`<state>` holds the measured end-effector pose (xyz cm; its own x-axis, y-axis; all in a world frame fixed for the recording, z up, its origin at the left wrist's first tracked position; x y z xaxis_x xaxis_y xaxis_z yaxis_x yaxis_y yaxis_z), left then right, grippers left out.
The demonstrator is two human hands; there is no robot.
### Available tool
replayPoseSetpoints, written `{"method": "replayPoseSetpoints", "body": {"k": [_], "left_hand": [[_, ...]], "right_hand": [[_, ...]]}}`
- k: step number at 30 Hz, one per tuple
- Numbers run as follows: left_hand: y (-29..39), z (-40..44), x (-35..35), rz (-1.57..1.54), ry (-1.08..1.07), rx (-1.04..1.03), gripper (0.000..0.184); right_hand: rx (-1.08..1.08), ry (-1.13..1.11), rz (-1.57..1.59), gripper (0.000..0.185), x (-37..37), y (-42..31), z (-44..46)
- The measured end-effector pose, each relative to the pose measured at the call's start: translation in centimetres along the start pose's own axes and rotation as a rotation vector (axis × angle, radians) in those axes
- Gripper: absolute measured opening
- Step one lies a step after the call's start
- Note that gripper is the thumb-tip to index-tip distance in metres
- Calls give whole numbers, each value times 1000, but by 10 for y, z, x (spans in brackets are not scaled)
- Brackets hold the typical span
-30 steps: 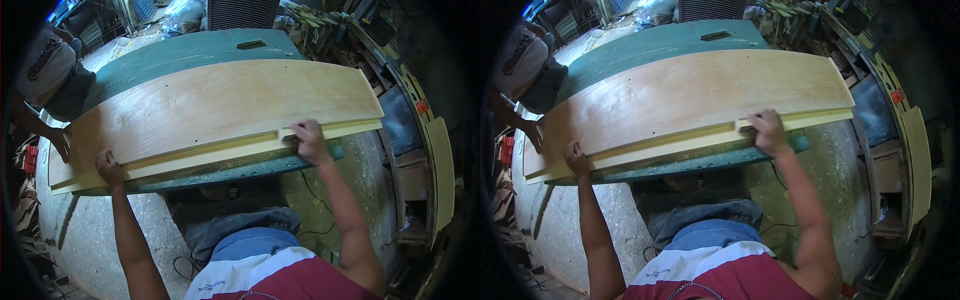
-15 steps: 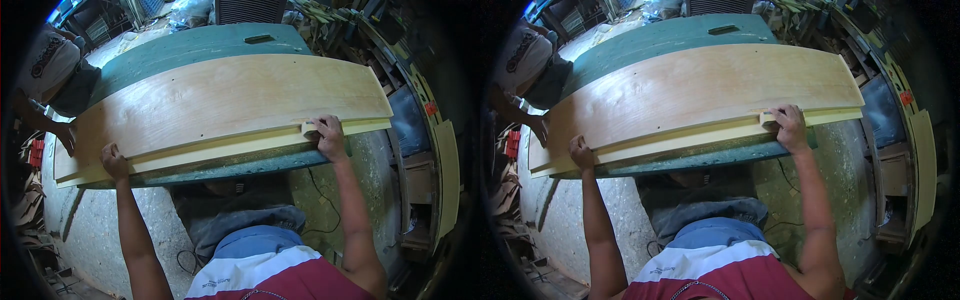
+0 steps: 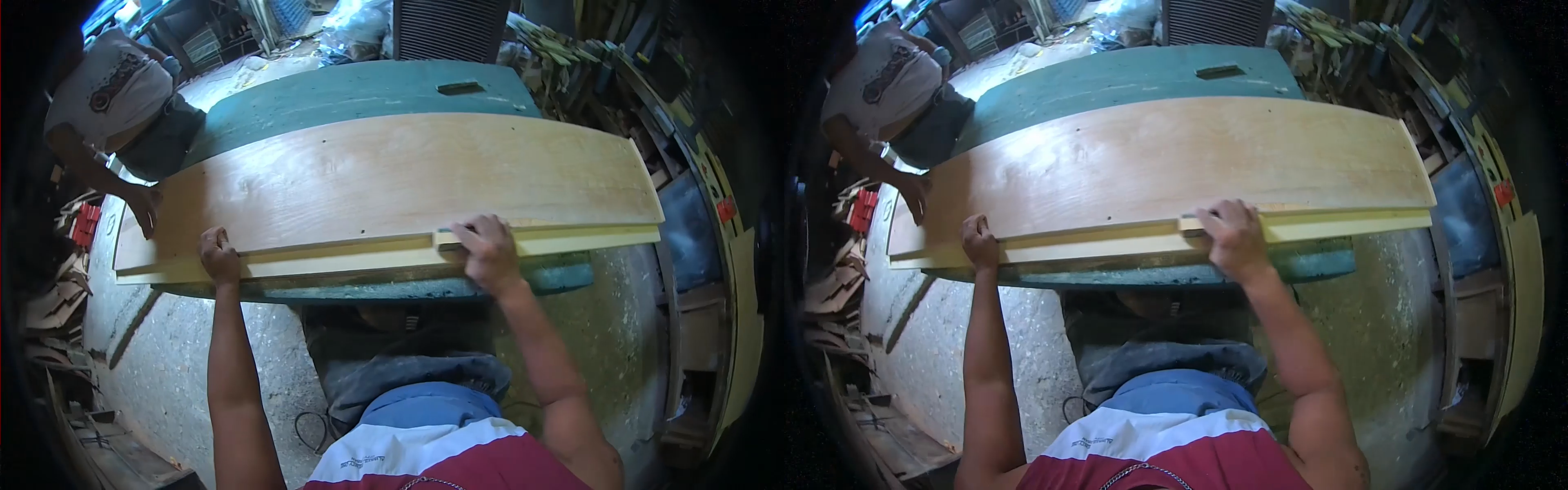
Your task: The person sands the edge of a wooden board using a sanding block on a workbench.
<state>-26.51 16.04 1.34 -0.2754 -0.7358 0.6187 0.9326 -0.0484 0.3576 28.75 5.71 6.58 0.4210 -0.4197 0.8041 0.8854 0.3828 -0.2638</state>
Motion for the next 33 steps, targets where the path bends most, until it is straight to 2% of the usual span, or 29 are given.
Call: {"method": "replayPoseSetpoints", "body": {"k": [4,7,8,10,13,14,22,28,33], "left_hand": [[10,-1,1,-16,16,-4,10],[8,-5,4,-7,-26,-7,10],[8,-2,1,-10,-56,-14,11],[-11,-4,-14,4,20,17,11],[5,-5,0,-13,-13,0,10],[9,-2,1,-28,-10,-1,9],[2,-11,-2,2,-47,31,11],[10,-4,4,-16,-8,1,11],[8,-4,0,-19,-32,20,11]], "right_hand": [[-90,19,51,37,34,47,-8],[-106,0,91,37,41,53,-1],[-93,9,86,37,37,50,-8],[11,-90,115,34,13,42,5],[33,-109,128,33,-9,-23,22],[33,-112,130,33,-8,-22,24],[-147,-132,34,34,36,68,-6],[-68,-104,59,37,7,0,13],[-49,-70,7,36,18,24,0]]}}
Point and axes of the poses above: each hand's wrist, its own z-axis towards the middle knuckle, its own x-axis out of the back of the hand, y = z × x, the point moved 8 cm from there along z, towards the middle knuckle, and after that the axes turned 4 degrees about -x, right-handed, at the moved point
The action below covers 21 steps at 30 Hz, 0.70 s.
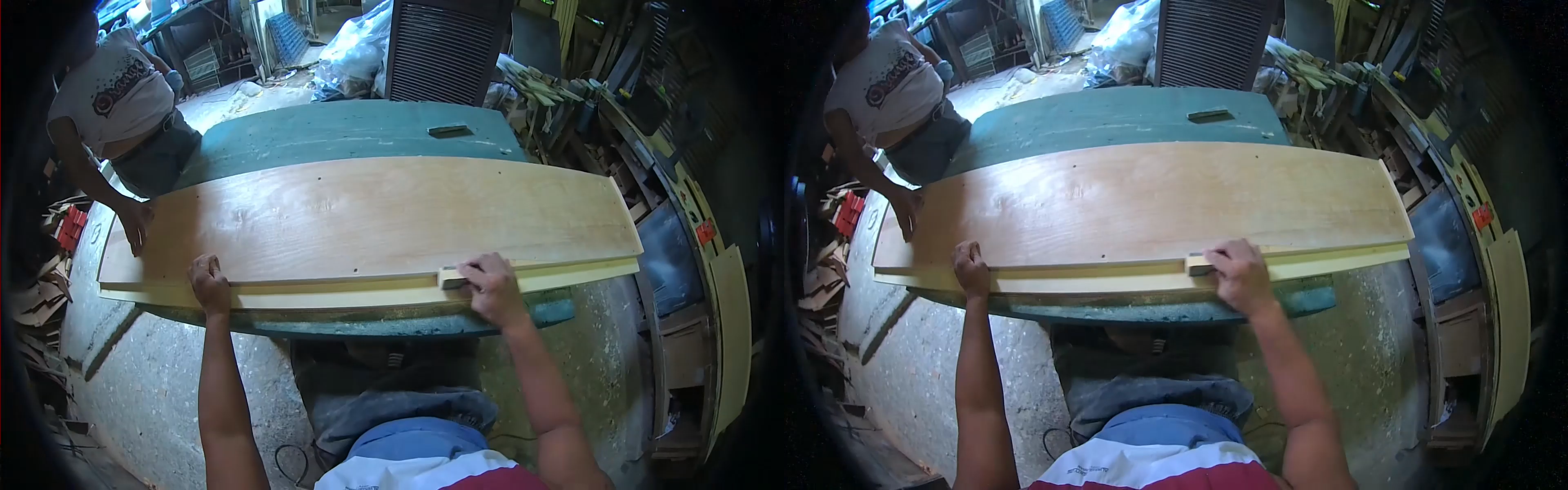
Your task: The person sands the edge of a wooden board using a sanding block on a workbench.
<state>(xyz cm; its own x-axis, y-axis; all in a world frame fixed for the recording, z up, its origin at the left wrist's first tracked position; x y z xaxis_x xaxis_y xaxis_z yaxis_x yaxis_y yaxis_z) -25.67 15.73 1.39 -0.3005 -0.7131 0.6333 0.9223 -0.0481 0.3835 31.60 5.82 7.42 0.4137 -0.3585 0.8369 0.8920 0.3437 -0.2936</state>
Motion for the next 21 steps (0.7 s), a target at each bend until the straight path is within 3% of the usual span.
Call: {"method": "replayPoseSetpoints", "body": {"k": [7,10,13,17,21], "left_hand": [[4,3,3,19,44,-25,10],[5,0,2,35,-3,-17,9],[2,1,4,20,17,9,9],[1,0,3,15,23,-4,9],[3,-1,1,-7,56,-13,9]], "right_hand": [[-47,145,-25,34,10,10,-8],[13,85,139,33,6,-14,2],[-55,82,112,32,19,-14,22],[-158,-98,-20,28,21,43,31],[-178,-54,25,26,16,77,23]]}}
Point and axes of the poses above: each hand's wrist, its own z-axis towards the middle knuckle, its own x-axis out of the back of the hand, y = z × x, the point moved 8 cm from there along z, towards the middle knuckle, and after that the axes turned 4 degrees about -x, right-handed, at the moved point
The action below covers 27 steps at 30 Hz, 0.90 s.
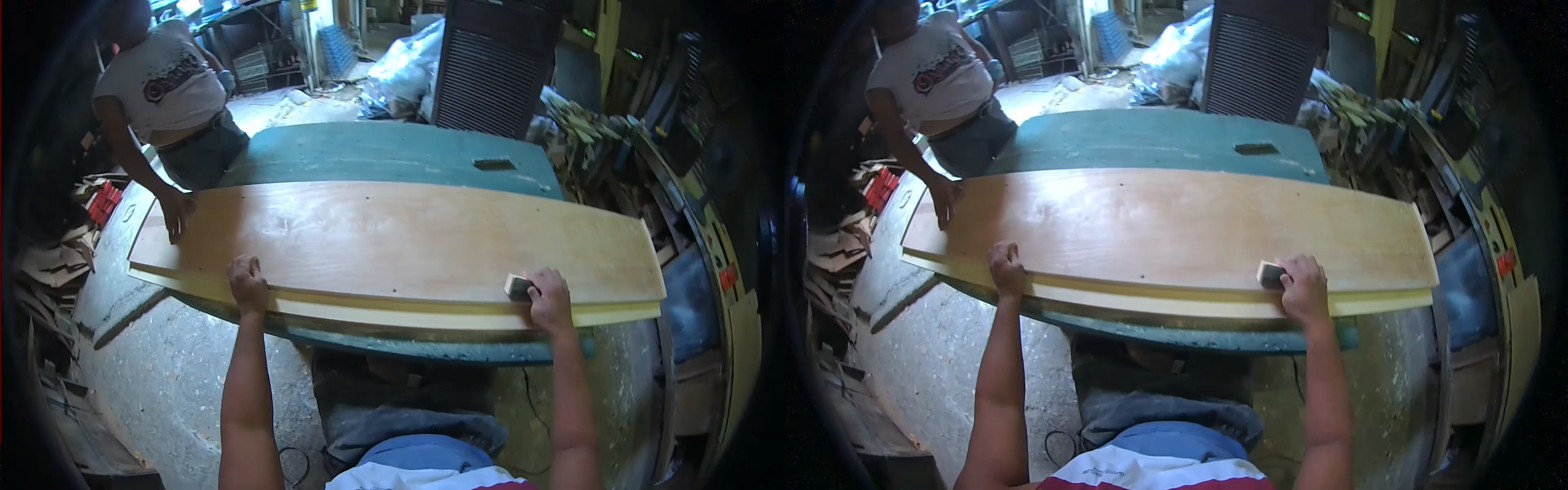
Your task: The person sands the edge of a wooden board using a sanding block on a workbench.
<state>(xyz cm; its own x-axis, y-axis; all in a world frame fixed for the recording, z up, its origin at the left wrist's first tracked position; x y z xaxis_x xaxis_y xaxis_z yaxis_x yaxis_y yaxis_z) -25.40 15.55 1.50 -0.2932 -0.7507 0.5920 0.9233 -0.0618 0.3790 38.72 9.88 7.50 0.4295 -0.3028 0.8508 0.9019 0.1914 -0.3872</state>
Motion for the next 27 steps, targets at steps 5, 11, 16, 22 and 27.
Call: {"method": "replayPoseSetpoints", "body": {"k": [5,11,16,22,27], "left_hand": [[8,0,6,-14,12,26,9],[9,-2,7,-30,15,14,8],[8,0,6,-37,16,21,10],[-7,1,-1,-38,-44,-19,11],[-19,4,-5,-19,-68,-14,12]], "right_hand": [[-14,108,-84,26,-4,3,4],[-113,102,-310,29,-10,-3,13],[-84,212,-293,27,-20,-14,16],[93,348,-109,25,-69,-133,15],[119,264,-121,28,-67,-129,7]]}}
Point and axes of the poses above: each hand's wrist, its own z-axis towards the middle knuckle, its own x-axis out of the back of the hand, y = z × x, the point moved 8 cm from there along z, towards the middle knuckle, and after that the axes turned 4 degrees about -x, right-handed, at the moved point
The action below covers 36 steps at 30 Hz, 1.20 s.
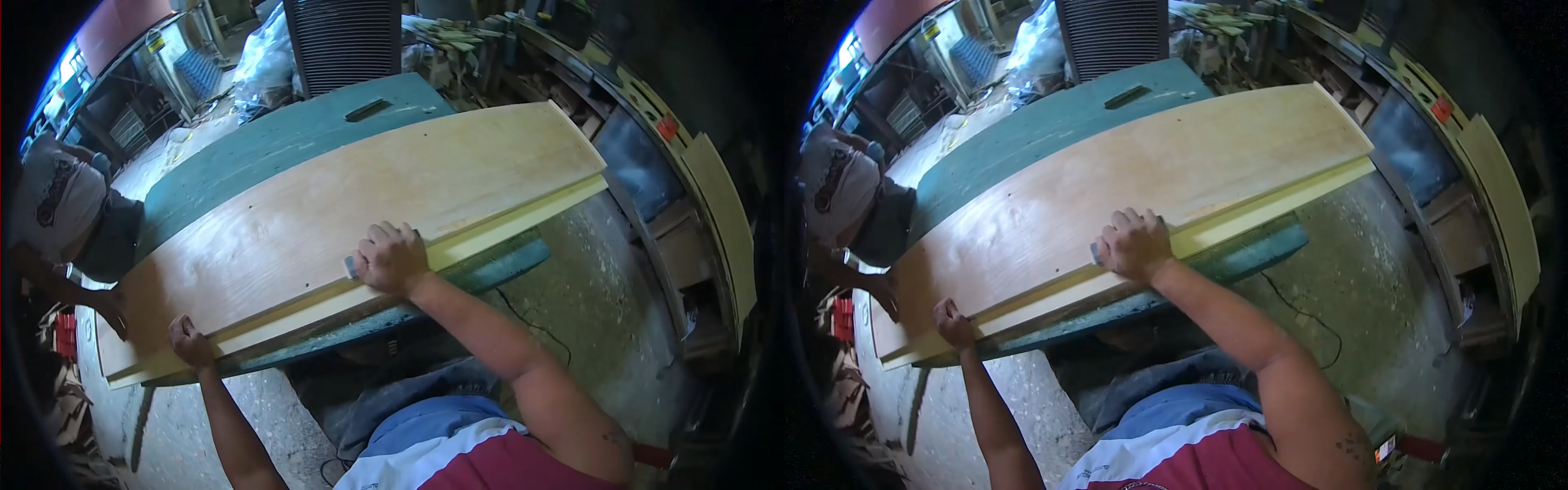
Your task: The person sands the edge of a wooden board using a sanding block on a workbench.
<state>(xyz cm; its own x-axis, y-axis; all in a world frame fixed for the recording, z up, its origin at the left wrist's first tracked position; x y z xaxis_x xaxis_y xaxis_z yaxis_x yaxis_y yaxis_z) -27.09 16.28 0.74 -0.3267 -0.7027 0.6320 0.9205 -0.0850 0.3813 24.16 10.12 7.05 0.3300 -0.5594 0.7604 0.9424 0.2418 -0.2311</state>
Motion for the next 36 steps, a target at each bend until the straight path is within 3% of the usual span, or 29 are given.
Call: {"method": "replayPoseSetpoints", "body": {"k": [5,7,10,13,19,24,28,36], "left_hand": [[1,0,0,8,-1,32,13],[3,0,2,14,4,41,13],[3,-1,2,22,-4,40,13],[2,-1,0,34,-2,33,13],[3,2,-1,52,4,14,12],[2,2,2,43,2,33,11],[4,0,3,44,20,1,11],[8,1,6,52,20,12,11]], "right_hand": [[-5,99,-156,30,63,141,-23],[-99,43,-249,32,91,205,-29],[-150,70,-315,31,119,253,-38],[-164,62,-369,30,119,261,-41],[-119,158,-297,25,101,204,-37],[-101,220,-297,20,117,218,-65],[40,118,-247,27,117,203,-99],[-35,200,-198,30,115,219,-100]]}}
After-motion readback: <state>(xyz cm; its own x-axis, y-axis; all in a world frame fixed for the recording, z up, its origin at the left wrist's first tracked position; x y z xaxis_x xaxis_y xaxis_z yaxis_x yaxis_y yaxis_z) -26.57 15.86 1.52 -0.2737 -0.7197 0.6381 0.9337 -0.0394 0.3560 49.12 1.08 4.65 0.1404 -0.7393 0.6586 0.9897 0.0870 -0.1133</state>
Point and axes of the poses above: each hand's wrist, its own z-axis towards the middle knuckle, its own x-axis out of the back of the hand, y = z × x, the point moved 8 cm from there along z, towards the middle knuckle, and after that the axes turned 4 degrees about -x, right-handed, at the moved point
